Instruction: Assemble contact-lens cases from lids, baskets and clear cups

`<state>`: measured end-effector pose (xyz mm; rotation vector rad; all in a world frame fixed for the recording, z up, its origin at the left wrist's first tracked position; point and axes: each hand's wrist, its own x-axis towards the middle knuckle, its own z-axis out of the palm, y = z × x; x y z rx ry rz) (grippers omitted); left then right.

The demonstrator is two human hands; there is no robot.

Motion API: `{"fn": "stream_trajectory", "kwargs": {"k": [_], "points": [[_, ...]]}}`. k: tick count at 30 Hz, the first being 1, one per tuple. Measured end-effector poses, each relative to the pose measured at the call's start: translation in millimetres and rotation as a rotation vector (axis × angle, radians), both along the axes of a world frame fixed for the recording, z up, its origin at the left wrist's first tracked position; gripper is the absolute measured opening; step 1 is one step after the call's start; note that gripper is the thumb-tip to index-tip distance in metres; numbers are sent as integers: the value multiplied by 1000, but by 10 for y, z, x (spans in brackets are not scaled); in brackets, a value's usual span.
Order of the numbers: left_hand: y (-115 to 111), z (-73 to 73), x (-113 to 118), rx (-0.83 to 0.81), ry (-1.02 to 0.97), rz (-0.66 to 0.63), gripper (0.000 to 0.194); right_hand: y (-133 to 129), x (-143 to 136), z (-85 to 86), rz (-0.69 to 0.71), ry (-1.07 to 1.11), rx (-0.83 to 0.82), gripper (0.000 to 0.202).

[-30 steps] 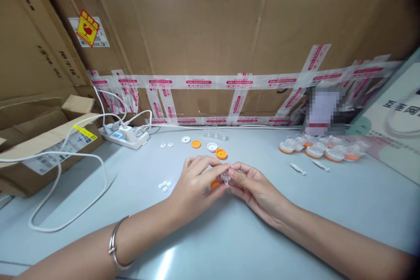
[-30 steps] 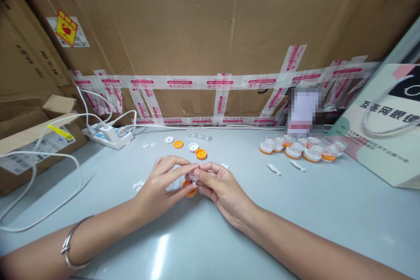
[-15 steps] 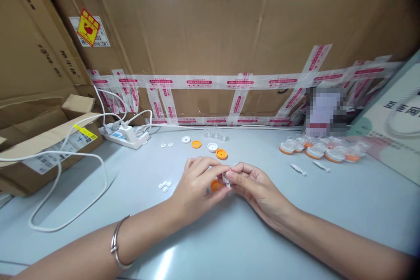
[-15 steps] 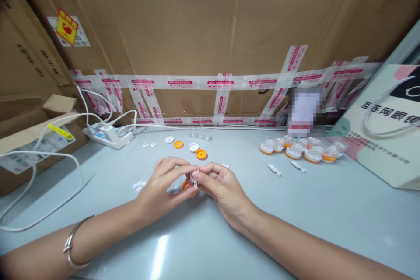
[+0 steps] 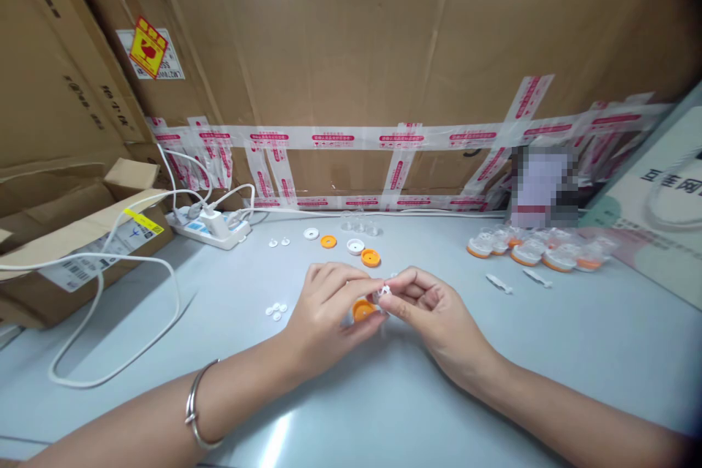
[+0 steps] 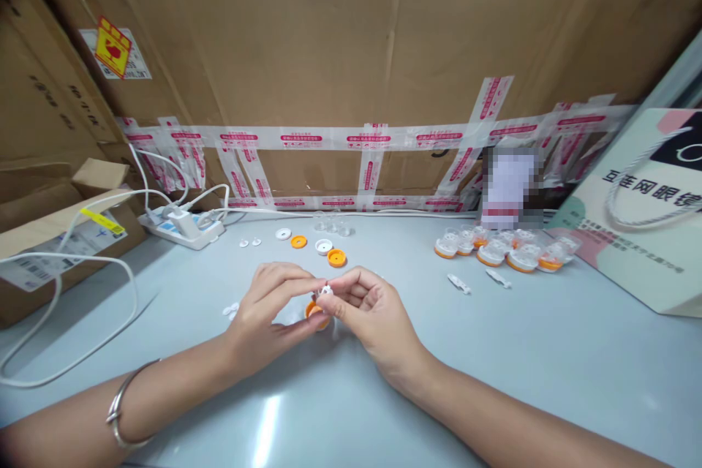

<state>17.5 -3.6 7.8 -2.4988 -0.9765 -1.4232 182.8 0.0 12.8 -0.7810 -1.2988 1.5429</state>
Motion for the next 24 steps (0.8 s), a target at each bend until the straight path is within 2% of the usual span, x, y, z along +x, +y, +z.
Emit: {"fn": "stream_trajectory", "kwargs": {"k": [5, 10, 13, 16, 21, 24], "points": [[-2, -11, 0, 115, 38, 9, 24, -69, -11, 5, -49, -103, 149, 14], [-21, 14, 11, 223, 56, 16, 19, -147, 12, -62, -158, -248, 392, 17], [-23, 17, 11, 271, 63, 14, 20, -168, 19, -85, -162, -282, 453, 17], [-21, 16, 10, 270, 45, 0, 23, -166, 21, -41, -123, -248, 404, 14], [-15, 30, 3, 178, -21, -9, 31, -102, 27, 98, 31, -59, 99, 16], [-1, 29, -15, 116, -43, -9, 33, -52, 34, 118, 48, 27, -43, 18]]}}
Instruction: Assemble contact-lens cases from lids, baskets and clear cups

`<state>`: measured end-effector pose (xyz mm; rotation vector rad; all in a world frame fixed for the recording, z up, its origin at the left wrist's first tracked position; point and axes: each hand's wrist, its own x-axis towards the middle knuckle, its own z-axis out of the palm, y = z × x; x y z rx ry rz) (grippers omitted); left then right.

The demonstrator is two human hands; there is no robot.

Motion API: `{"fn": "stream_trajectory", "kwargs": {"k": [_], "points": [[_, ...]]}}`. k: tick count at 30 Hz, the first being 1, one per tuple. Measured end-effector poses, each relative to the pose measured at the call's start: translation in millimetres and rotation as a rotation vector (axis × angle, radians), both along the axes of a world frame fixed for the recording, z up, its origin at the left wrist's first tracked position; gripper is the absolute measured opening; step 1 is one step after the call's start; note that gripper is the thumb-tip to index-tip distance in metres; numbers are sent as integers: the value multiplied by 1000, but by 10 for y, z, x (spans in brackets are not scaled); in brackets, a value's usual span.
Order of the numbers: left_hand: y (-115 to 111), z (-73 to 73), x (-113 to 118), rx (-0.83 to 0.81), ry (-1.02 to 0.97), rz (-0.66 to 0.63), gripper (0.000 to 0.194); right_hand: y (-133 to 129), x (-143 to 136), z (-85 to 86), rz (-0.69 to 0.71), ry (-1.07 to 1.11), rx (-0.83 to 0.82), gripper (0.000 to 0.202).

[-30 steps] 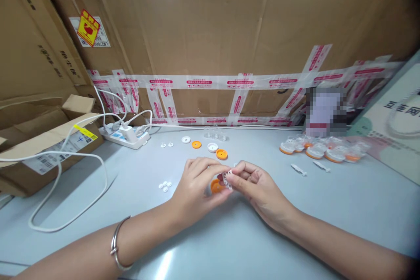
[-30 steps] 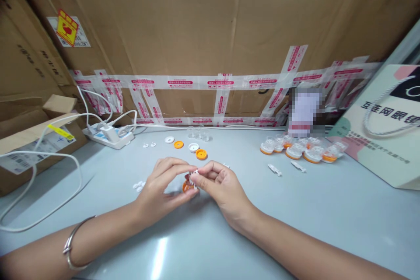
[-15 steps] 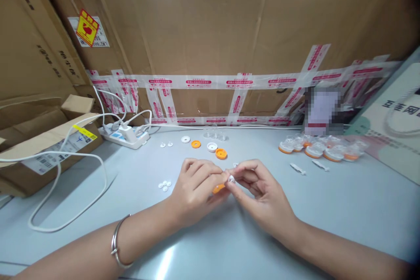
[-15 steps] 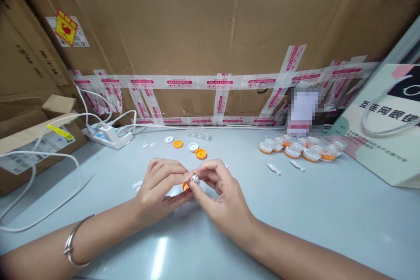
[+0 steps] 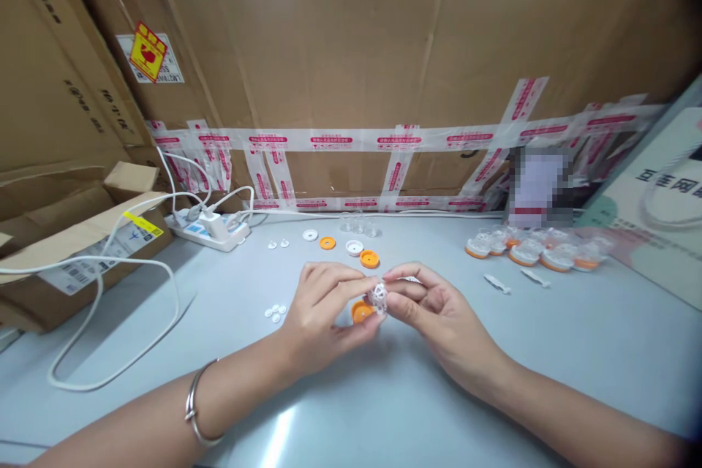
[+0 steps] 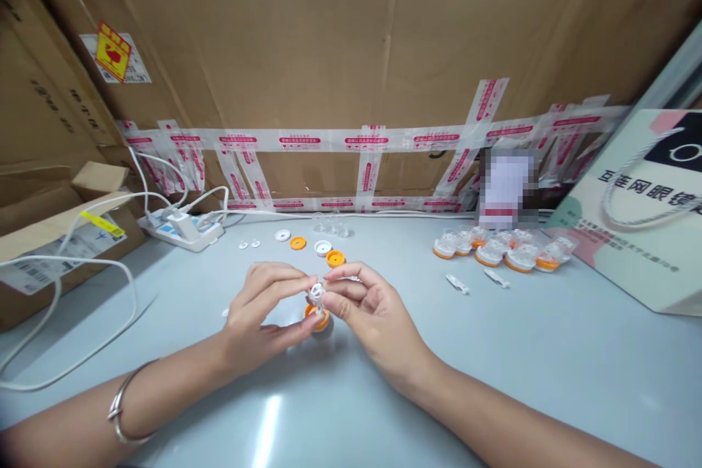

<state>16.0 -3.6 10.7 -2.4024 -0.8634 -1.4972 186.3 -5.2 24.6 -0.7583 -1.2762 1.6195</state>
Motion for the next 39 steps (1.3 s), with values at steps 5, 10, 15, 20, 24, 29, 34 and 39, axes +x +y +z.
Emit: {"fn": "stream_trajectory", "kwargs": {"k": [5, 10, 15, 20, 24, 29, 34, 39], "points": [[31, -23, -26, -22, 21, -12, 35, 42, 16, -48, -9, 113, -145, 24], [42, -19, -24, -42, 46, -6, 35, 49, 23, -69, 9, 127, -194, 24], [45, -19, -31, -52, 56, -31, 36, 34, 19, -63, 4, 131, -222, 23], [40, 8, -34, -87, 92, -9, 33, 30, 25, -52, 0, 93, -229, 20], [46, 6, -27, -70, 117, 22, 30, 42, 10, -60, -3, 96, -232, 22], [38, -27, -16, -60, 156, 53, 23, 41, -19, -83, -4, 66, -202, 24], [27, -20, -32, -93, 106, 40, 26, 69, -18, -99, 59, 118, -240, 18], [30, -12, -35, -118, 83, 30, 28, 106, -2, -120, 48, 171, -291, 21]]}}
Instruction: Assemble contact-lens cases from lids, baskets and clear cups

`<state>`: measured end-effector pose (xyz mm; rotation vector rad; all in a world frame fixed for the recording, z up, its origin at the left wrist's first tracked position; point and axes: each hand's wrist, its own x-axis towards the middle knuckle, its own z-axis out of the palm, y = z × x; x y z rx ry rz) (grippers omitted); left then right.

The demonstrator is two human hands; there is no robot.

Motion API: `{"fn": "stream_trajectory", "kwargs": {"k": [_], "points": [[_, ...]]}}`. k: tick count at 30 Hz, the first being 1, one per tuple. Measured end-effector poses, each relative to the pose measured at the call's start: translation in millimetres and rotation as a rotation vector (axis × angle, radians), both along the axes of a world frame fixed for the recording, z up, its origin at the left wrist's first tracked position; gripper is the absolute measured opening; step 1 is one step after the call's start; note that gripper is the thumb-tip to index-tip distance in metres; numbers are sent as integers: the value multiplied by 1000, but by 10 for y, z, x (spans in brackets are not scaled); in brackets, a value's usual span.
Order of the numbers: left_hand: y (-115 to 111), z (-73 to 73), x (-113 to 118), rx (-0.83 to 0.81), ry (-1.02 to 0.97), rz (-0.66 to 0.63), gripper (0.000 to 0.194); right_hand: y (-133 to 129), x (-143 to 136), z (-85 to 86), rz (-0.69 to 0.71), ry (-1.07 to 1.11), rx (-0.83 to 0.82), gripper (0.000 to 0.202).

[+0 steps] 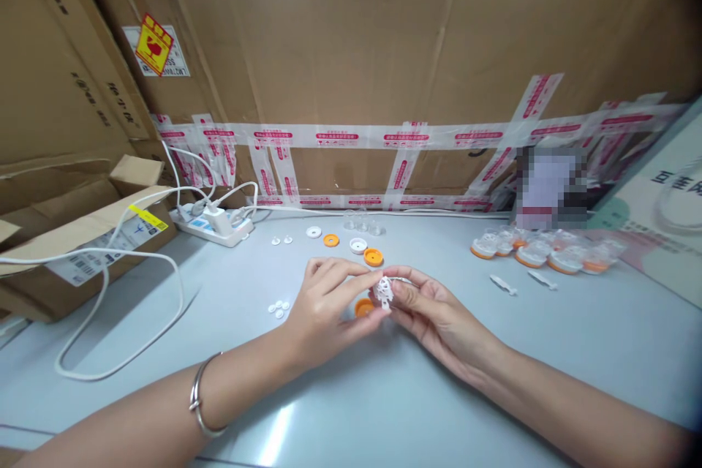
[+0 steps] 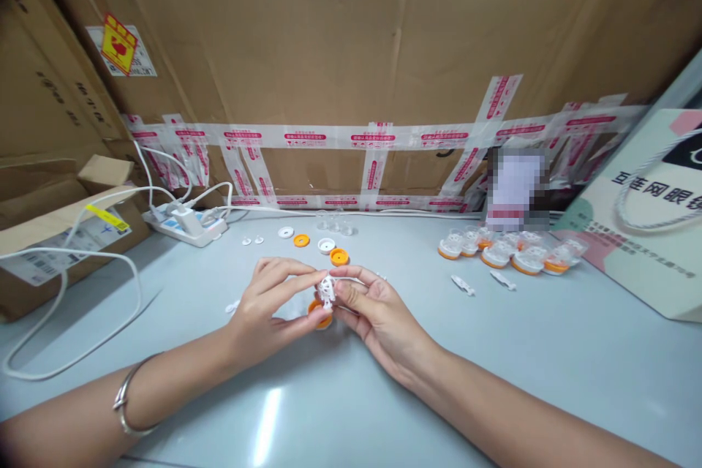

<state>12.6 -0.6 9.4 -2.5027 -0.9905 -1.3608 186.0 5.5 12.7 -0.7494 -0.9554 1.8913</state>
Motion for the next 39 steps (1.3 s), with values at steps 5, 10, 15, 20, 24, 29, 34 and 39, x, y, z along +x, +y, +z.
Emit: {"fn": "stream_trajectory", "kwargs": {"k": [5, 10, 15, 20, 24, 29, 34, 39], "points": [[0, -13, 17, -2, 32, 9, 27, 10, 11, -11, -5, 8, -32, 18], [2, -13, 25, 5, 60, 38, 25, 7, 6, -15, -6, 14, -52, 17], [1, -1, 31, 27, 83, 67, 22, -7, -2, -6, -5, 5, -45, 17], [-7, -7, 38, 41, 109, 92, 19, -18, -8, 4, -1, -48, -20, 16], [-9, -13, 42, 66, 105, 101, 18, -23, -18, 21, -28, -108, 6, 17], [-15, -28, 53, 61, 84, 94, 21, -39, -38, 43, -84, -136, 43, 18], [-2, -53, 44, -2, 56, 67, 30, -43, -44, 29, -84, -131, 64, 17], [92, 41, -137, -290, 102, 3, 34, 39, 27, -19, -114, -277, 195, 32]]}}
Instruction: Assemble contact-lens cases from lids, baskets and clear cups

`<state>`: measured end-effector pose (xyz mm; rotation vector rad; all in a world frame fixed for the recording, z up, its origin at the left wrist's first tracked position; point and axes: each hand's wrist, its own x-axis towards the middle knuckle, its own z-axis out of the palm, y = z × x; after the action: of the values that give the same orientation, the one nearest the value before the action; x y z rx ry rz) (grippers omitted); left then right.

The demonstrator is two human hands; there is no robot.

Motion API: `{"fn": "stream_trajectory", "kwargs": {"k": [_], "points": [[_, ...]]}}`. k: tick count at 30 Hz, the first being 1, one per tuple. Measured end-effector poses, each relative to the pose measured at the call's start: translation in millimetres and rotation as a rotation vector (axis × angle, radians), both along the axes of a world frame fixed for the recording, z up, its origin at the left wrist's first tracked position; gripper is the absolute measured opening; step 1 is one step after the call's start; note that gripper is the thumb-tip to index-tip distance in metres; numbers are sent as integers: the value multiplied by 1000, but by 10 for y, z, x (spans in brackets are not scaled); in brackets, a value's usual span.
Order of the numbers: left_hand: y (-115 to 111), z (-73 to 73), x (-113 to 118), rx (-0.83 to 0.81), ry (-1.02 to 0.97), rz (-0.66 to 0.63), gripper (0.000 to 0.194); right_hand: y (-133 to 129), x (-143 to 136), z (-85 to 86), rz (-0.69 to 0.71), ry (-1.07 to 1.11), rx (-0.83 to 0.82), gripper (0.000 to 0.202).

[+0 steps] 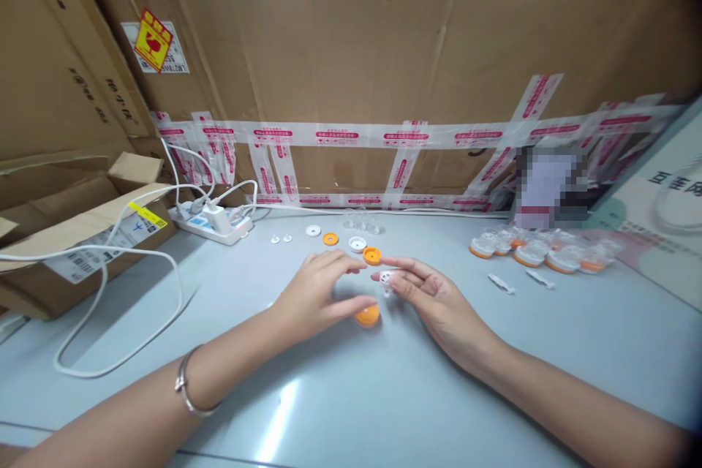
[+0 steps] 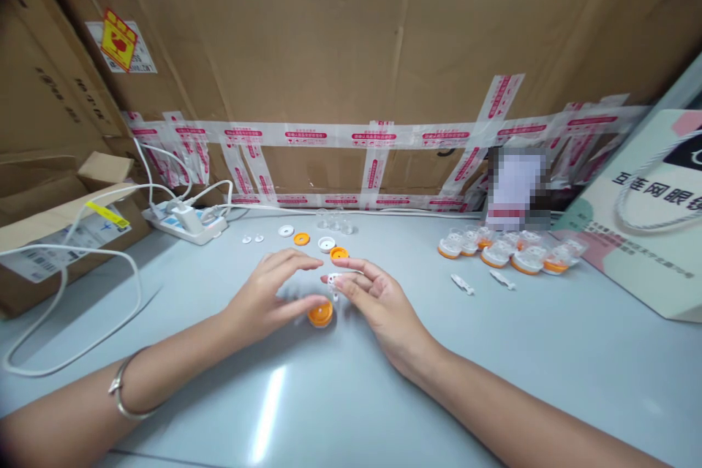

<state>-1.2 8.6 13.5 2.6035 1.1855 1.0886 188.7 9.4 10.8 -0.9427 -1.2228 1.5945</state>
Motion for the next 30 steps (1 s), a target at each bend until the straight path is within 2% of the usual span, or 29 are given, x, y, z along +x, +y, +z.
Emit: {"fn": "stream_trajectory", "kwargs": {"k": [3, 6, 9, 13, 24, 30], "points": [[36, 53, -107, -244, 102, -93, 39, 34, 22, -22, -28, -159, 134, 31], [23, 44, -122, -321, 170, -112, 46, 10, -5, -40, 33, -300, 270, 22], [-6, 8, -75, -354, 187, -91, 37, -31, -40, -61, 87, -403, 382, 19], [-18, -11, -28, -379, 215, -67, 31, -37, -51, -98, 83, -452, 453, 18], [-1, -29, -10, -367, 232, -58, 27, -25, -27, -197, 123, -504, 756, 19], [8, -51, -13, -375, 197, -73, 21, -17, -32, -199, 139, -499, 817, 20]]}}
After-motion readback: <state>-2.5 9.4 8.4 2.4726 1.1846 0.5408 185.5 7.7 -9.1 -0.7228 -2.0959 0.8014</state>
